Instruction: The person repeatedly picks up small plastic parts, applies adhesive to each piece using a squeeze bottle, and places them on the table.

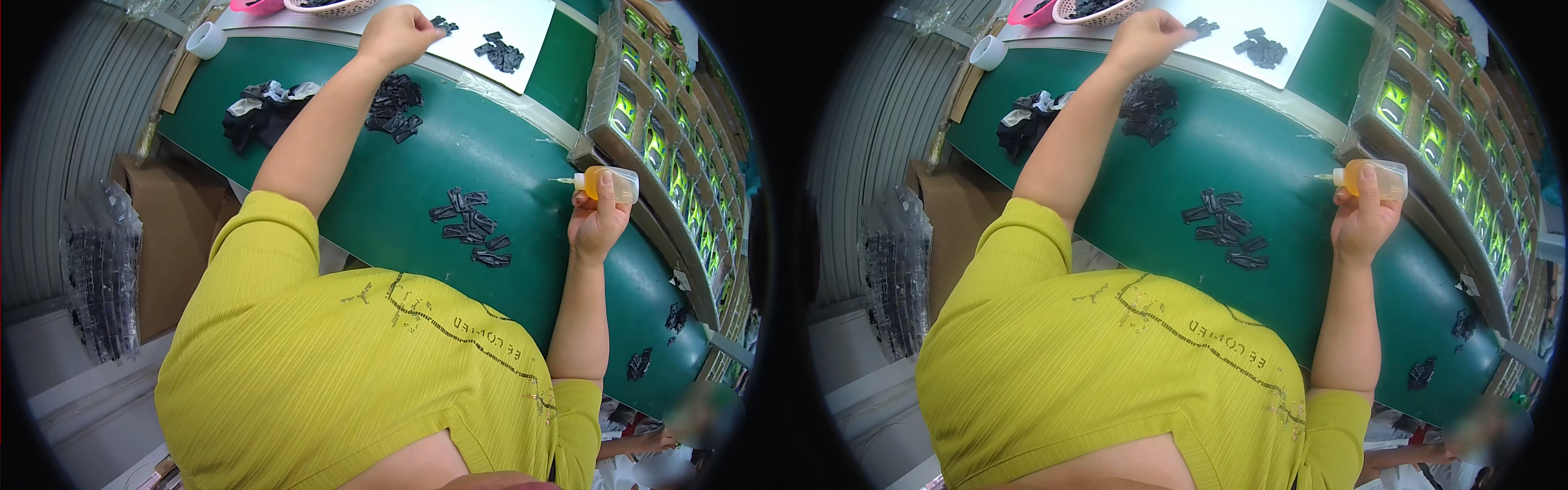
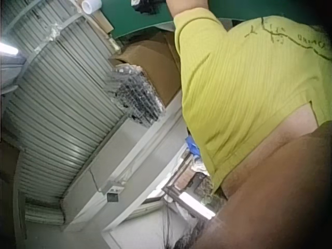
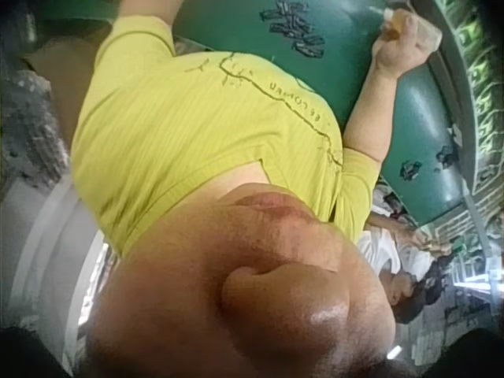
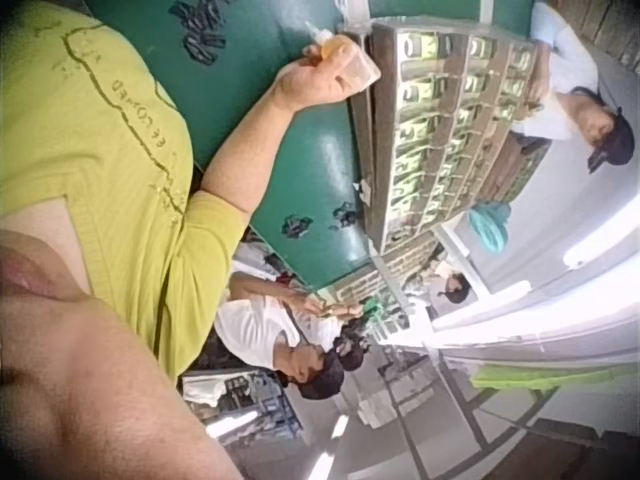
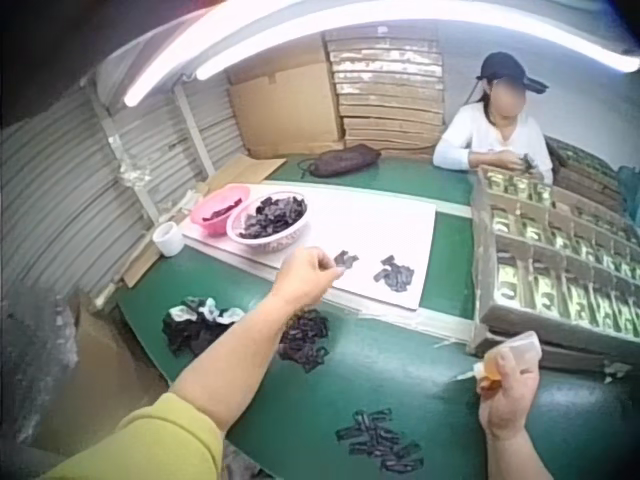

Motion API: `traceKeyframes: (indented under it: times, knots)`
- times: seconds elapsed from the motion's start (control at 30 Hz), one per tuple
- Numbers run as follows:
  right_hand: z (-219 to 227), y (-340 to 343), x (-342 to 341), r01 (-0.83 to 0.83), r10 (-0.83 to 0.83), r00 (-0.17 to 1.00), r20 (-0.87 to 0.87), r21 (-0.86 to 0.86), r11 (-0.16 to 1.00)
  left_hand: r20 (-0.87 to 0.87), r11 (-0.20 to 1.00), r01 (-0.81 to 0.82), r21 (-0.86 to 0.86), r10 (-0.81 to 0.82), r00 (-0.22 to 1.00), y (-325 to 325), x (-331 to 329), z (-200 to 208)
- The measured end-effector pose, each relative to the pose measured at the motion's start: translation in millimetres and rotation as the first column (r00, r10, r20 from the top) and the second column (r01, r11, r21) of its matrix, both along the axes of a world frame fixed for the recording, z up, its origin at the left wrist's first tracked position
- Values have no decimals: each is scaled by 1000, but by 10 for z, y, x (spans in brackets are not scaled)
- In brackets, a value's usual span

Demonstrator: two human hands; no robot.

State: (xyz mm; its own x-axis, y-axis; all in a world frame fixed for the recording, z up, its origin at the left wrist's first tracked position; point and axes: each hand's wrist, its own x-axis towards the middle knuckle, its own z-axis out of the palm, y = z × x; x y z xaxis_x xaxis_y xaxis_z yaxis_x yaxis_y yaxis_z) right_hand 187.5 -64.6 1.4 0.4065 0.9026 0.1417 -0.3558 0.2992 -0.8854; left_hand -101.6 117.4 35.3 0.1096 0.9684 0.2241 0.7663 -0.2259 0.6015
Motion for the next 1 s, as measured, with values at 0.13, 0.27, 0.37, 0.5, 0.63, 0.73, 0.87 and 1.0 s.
traceKeyframes:
  times: [0.13, 0.27, 0.37, 0.5, 0.63, 0.73, 0.87, 1.0]
  knots:
    - [-11, 15, 7, -34, 34, 999, -8, 16, 999, -286, 939, 208, -273, -286, 915, -444, -137, 106]
    - [34, -3, -54, -32, 32, 999, 4, 8, 999, -314, 933, 225, -282, -312, 897, -514, -244, 54]
    - [2, 4, -47, -49, 49, 999, 13, 0, 999, -238, 920, 222, -324, -306, 922, -476, -272, 7]
    - [-7, -43, -15, -43, 43, 999, 7, -1, 999, -166, 932, 200, -302, -258, 952, -648, -125, 135]
    - [-34, -46, -10, -26, 27, 999, -36, 8, 1000, 357, 827, 389, -405, -249, 901, -983, 297, 197]
    - [-34, -43, -48, -51, 53, 997, -57, 39, 998, 654, 672, 574, -468, -173, 736, -1162, 657, 29]
    - [-33, -34, -40, -16, 14, 999, 29, 74, 997, 741, 559, 611, -560, 6, 672, -1240, 962, -147]
    - [-48, -13, -4, 0, -14, 969, 248, 57, 998, 739, 516, 623, -588, 31, 672, -1241, 1017, -221]
